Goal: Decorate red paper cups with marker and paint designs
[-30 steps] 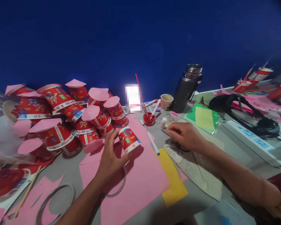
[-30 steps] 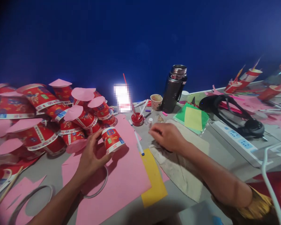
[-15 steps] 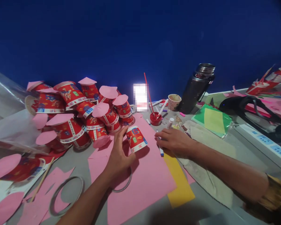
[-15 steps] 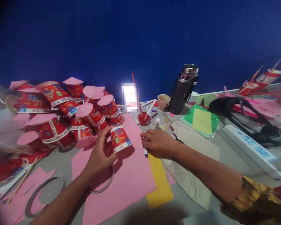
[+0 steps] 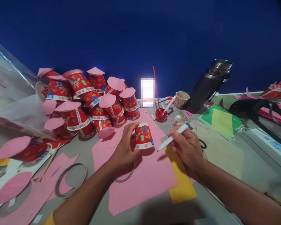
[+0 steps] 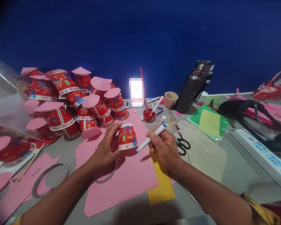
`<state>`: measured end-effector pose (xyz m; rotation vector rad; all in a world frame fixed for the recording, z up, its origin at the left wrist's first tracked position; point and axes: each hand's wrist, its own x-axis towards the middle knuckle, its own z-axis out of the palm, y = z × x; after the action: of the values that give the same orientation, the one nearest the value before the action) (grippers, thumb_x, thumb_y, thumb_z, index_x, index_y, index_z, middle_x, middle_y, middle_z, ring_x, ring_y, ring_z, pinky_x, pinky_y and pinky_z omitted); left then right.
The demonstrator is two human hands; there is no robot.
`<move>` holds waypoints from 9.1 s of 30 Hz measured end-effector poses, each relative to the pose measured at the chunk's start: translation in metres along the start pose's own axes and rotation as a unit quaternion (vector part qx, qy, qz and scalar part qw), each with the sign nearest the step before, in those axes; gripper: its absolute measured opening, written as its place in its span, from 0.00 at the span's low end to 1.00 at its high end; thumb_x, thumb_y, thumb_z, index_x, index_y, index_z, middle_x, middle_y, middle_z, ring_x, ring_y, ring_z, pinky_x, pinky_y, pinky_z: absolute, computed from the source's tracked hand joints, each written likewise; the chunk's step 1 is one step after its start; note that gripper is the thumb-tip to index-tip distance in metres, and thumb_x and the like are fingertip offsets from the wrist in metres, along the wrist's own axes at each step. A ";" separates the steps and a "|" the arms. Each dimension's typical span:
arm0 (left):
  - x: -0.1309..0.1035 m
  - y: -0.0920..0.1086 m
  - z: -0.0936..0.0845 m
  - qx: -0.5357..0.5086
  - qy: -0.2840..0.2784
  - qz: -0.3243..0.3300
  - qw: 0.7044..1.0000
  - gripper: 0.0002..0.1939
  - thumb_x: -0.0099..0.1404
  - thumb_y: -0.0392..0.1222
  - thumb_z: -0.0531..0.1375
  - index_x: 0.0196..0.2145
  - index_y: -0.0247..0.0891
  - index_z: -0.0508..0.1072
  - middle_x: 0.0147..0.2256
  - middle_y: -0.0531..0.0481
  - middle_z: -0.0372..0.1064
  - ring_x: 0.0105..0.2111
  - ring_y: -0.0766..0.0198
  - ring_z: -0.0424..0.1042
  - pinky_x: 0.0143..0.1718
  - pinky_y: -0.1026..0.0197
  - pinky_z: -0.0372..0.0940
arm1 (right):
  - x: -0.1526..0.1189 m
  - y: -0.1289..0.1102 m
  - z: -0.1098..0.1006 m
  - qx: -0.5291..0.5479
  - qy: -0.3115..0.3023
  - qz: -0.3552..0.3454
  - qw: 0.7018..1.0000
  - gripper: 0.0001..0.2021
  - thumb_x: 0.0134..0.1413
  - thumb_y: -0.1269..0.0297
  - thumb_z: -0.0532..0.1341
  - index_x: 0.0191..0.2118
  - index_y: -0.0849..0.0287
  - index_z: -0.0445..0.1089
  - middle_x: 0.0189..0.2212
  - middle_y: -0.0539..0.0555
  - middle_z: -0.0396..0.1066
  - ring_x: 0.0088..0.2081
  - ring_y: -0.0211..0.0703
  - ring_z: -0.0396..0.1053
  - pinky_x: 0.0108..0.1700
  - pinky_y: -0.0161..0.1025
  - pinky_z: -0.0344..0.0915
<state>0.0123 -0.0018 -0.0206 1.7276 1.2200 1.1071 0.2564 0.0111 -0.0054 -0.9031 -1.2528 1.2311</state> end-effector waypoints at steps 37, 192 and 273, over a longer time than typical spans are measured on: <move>-0.004 0.005 0.002 0.063 -0.002 0.042 0.997 0.43 0.57 0.28 0.62 0.69 0.46 0.58 0.68 0.41 0.56 0.71 0.48 0.59 0.72 0.39 0.63 | -0.016 0.011 -0.002 -0.248 -0.106 -0.255 0.929 0.06 0.67 0.72 0.66 0.42 0.52 0.76 0.34 0.50 0.80 0.34 0.41 0.78 0.37 0.38 0.73; -0.003 0.011 -0.001 0.160 -0.014 0.089 0.983 0.40 0.59 0.28 0.62 0.67 0.46 0.60 0.64 0.41 0.59 0.66 0.46 0.63 0.69 0.38 0.64 | -0.008 0.003 -0.005 -0.246 -0.125 -0.204 0.939 0.04 0.63 0.69 0.65 0.36 0.55 0.78 0.31 0.52 0.80 0.30 0.41 0.76 0.33 0.37 0.69; -0.004 -0.001 0.003 0.011 0.020 0.035 0.999 0.44 0.55 0.31 0.64 0.69 0.49 0.62 0.68 0.43 0.59 0.70 0.44 0.62 0.71 0.38 0.63 | -0.011 -0.008 -0.002 -0.121 0.023 -0.100 0.987 0.04 0.60 0.65 0.67 0.33 0.54 0.74 0.25 0.47 0.71 0.26 0.39 0.66 0.30 0.37 0.63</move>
<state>0.0139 -0.0057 -0.0239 1.7849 1.2083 1.1776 0.2608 -0.0007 0.0005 -0.9478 -1.4397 0.9082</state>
